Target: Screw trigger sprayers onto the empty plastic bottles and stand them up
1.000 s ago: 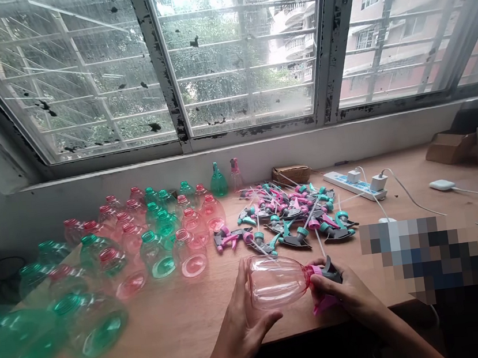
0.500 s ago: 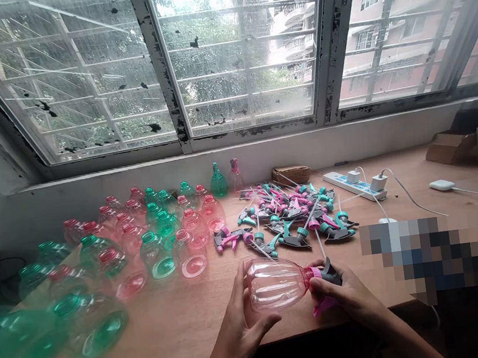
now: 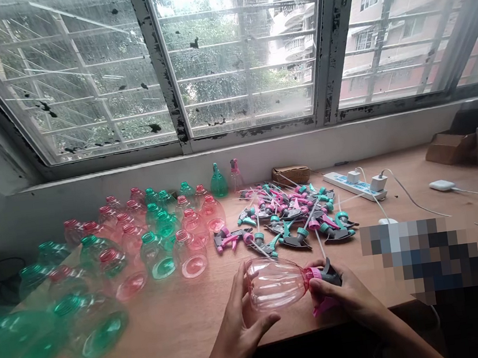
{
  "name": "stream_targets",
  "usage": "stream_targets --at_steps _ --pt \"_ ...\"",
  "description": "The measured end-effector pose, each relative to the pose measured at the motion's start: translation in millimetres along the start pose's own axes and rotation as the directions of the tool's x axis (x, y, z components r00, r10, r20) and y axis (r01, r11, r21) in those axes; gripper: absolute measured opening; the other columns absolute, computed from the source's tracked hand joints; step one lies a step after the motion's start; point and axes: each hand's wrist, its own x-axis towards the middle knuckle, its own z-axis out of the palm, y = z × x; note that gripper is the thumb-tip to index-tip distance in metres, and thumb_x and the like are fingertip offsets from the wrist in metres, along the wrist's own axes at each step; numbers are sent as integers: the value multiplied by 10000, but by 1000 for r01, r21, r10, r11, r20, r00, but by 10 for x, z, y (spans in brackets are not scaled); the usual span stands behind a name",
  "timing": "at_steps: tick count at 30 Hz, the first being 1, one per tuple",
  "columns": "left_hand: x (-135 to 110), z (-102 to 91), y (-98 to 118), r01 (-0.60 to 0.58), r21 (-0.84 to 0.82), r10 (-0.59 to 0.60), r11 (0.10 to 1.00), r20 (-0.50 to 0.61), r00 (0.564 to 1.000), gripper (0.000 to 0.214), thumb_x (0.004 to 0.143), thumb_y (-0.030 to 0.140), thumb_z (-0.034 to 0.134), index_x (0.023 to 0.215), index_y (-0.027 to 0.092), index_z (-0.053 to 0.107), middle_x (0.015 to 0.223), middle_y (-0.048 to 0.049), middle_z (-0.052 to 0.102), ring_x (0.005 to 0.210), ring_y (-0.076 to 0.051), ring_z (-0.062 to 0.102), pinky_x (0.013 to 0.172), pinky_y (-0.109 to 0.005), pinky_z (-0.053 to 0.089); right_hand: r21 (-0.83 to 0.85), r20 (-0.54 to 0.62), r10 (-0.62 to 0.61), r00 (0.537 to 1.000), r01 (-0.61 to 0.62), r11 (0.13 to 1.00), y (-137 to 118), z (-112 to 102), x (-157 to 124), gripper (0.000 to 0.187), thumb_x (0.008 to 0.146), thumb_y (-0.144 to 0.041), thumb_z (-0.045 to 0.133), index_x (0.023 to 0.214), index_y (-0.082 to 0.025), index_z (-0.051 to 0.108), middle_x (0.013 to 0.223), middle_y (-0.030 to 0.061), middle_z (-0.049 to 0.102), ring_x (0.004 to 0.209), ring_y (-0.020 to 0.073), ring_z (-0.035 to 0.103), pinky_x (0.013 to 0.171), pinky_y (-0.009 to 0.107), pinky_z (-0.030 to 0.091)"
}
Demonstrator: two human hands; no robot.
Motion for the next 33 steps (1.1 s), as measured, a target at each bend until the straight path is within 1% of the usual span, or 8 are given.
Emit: stream_targets --at_steps 5,8,13,16,22,25,27,33 --pt "11 -17 -48 -35 112 38 993 -25 999 824 878 354 702 1537 395 209 1593 -48 313 1418 -312 385 1157 -448 349 14 -1 -4 1000 4 1000 3 -14 10 447 760 -490 798 994 -169 592 594 7 704 522 184 644 540 290 538" --pt "5 -23 -114 -64 192 75 979 -48 996 788 904 322 666 1533 412 200 1543 -44 379 1400 -288 399 1147 -435 356 42 1 -11 1000 11 999 5 -16 15 442 761 -488 798 985 -169 589 602 5 702 524 178 641 541 286 537" --pt "4 -24 -92 -8 119 15 993 -59 998 933 835 393 744 1557 325 156 1439 -106 466 1346 -304 450 1099 -409 412 37 -3 -1 1000 1 999 9 -2 10 450 745 -484 811 985 -172 592 596 2 699 508 179 638 527 287 530" --pt "8 -32 -31 25 113 -20 993 -42 999 871 869 414 700 1557 296 179 1415 -117 478 1341 -297 452 1103 -406 405 20 -3 9 1000 -9 1000 7 3 11 449 741 -493 809 979 -176 598 589 0 697 492 186 640 519 296 525" --pt "1 -30 -48 -41 248 51 968 -36 998 814 911 316 650 1549 385 148 1469 -70 438 1355 -266 435 1129 -417 363 49 -48 5 999 -2 999 4 4 21 472 721 -497 821 977 -163 606 611 10 702 539 198 652 549 309 523" --pt "-3 -8 -54 -53 231 65 971 -42 997 795 931 285 614 1551 386 127 1419 -74 492 1306 -256 492 1124 -436 370 55 -53 13 998 -10 998 8 4 18 467 720 -490 823 974 -165 603 621 7 703 540 199 653 556 315 522" --pt "-1 4 -22 -39 182 50 983 -53 997 818 906 310 655 1553 351 156 1399 -92 508 1313 -273 488 1122 -439 380 28 -43 10 999 -9 1000 16 -1 16 466 728 -483 819 987 -163 601 611 8 707 537 196 652 562 312 519" --pt "12 -1 46 -1 125 7 992 -52 999 821 873 358 704 1539 357 225 1509 -82 405 1345 -295 460 1124 -448 392 -14 -30 13 999 -13 1000 35 -22 20 464 725 -479 820 983 -163 600 597 16 715 540 198 654 549 301 512"
